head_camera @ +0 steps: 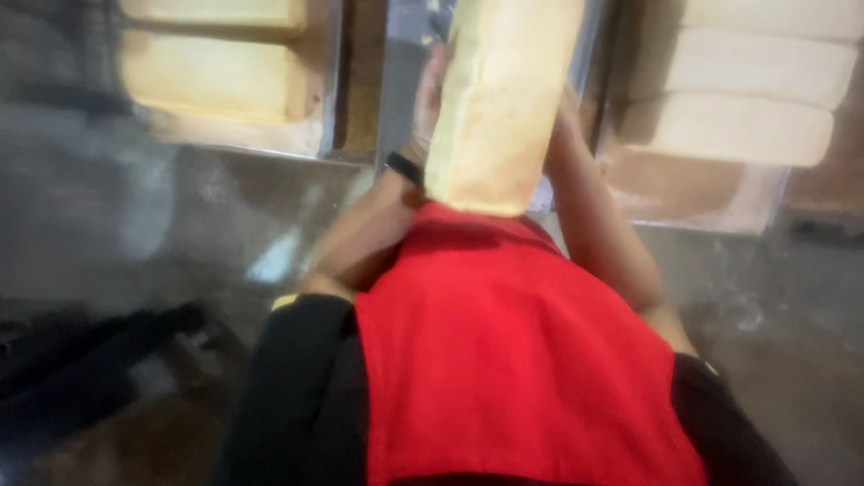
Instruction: The person trims a loaf of bread using a knife over a metal tray and places the pieces into a plastic bag. The person then moves trays of bread onto a storage rack.
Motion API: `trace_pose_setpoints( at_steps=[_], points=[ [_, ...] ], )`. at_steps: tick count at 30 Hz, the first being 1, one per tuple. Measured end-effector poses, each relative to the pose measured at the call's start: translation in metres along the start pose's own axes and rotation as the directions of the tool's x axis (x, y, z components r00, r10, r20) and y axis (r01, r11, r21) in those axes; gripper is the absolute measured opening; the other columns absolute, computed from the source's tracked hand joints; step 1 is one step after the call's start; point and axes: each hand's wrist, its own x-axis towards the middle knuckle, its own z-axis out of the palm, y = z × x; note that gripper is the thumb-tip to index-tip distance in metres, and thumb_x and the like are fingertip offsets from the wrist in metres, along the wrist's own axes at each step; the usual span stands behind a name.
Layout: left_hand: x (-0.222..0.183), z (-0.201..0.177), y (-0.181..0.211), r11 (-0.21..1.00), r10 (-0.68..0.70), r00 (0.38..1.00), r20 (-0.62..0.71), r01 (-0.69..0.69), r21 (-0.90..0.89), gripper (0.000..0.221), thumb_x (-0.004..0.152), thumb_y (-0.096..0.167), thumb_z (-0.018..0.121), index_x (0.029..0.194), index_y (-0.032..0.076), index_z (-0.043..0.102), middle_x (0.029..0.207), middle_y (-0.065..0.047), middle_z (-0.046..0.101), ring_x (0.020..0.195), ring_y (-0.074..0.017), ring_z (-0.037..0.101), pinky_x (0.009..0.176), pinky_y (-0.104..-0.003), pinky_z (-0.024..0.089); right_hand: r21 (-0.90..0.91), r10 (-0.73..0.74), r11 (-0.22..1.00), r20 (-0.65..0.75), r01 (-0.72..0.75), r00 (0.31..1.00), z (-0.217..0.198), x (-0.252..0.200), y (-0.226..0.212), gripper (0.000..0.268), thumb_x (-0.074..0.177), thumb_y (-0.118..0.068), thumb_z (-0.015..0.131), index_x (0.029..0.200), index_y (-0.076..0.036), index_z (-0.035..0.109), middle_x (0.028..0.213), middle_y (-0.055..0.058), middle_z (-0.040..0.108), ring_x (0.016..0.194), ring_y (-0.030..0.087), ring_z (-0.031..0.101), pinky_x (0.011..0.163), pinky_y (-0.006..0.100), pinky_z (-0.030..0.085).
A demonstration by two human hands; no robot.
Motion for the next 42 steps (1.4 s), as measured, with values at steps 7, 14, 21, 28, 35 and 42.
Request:
trace_pose_setpoints(
  at_steps=[7,14,21,28,35,42],
  points=[
    [-0.017,0.002,0.026,0.969,0.054,0.995,0.081,-0.033,-0.246,0.064,0.099,0.044,0.054,0.144,-0.002,0.052,0.136,-0.020,0.065,0.122,-0.0342,0.067,0.110,-0.048,0.057,-0.520,-0.121,0.844,0.054,0.131,0.991,-0.028,-0.036,0.050,0.048,0.092,-0.023,0.081,0.131,-0.003,0.064,0.118,0.023,0.066,0.106,0.042,0.063,0.088,0.050,0.052],
    [-0.026,0.008,0.058,0.996,0.090,0.985,0.147,-0.087,-0.025,0.059,0.103,0.038,0.058,0.142,-0.007,0.055,0.129,-0.022,0.070,0.115,-0.0327,0.071,0.103,-0.044,0.058,-0.522,0.008,0.852,0.062,0.026,0.998,0.012,-0.084,0.082,0.031,0.094,-0.020,0.074,0.120,-0.006,0.066,0.110,0.025,0.068,0.097,0.046,0.066,0.084,0.053,0.052],
    [-0.043,0.008,0.068,0.982,0.178,0.984,0.033,-0.180,0.059,0.062,0.098,0.038,0.057,0.141,-0.008,0.054,0.130,-0.026,0.068,0.114,-0.0347,0.072,0.102,-0.045,0.060,-0.413,0.263,0.871,-0.063,-0.265,0.963,-0.012,-0.060,0.048,0.026,0.101,-0.023,0.066,0.117,-0.003,0.067,0.102,0.022,0.071,0.093,0.039,0.068,0.081,0.048,0.052],
    [-0.048,0.001,0.060,0.970,0.242,0.968,0.071,-0.241,-0.030,0.066,0.095,0.043,0.061,0.141,-0.004,0.055,0.128,-0.024,0.069,0.112,-0.0330,0.071,0.097,-0.045,0.060,-0.231,-0.361,0.915,-0.107,0.330,0.926,-0.055,-0.029,-0.068,0.028,0.112,-0.008,0.058,0.138,0.001,0.065,0.103,0.017,0.066,0.093,0.025,0.064,0.081,0.040,0.051],
    [-0.043,-0.006,0.056,0.975,0.222,0.974,0.044,-0.221,-0.020,0.060,0.098,0.039,0.060,0.139,-0.004,0.056,0.129,-0.022,0.068,0.113,-0.0324,0.070,0.099,-0.043,0.060,-0.304,-0.520,0.800,0.075,0.517,0.851,-0.071,-0.028,-0.162,0.030,0.111,-0.018,0.070,0.137,-0.003,0.071,0.098,0.011,0.062,0.071,0.018,0.060,0.061,0.032,0.048],
    [-0.045,-0.009,0.058,0.981,0.195,0.972,0.132,-0.195,-0.013,0.057,0.098,0.038,0.057,0.137,-0.004,0.059,0.129,-0.022,0.069,0.115,-0.0318,0.069,0.101,-0.040,0.058,-0.475,-0.586,0.685,0.091,0.552,0.805,-0.074,-0.027,-0.163,0.030,0.107,-0.019,0.072,0.134,-0.005,0.072,0.095,0.009,0.064,0.072,0.018,0.060,0.060,0.030,0.046]
  ],
)
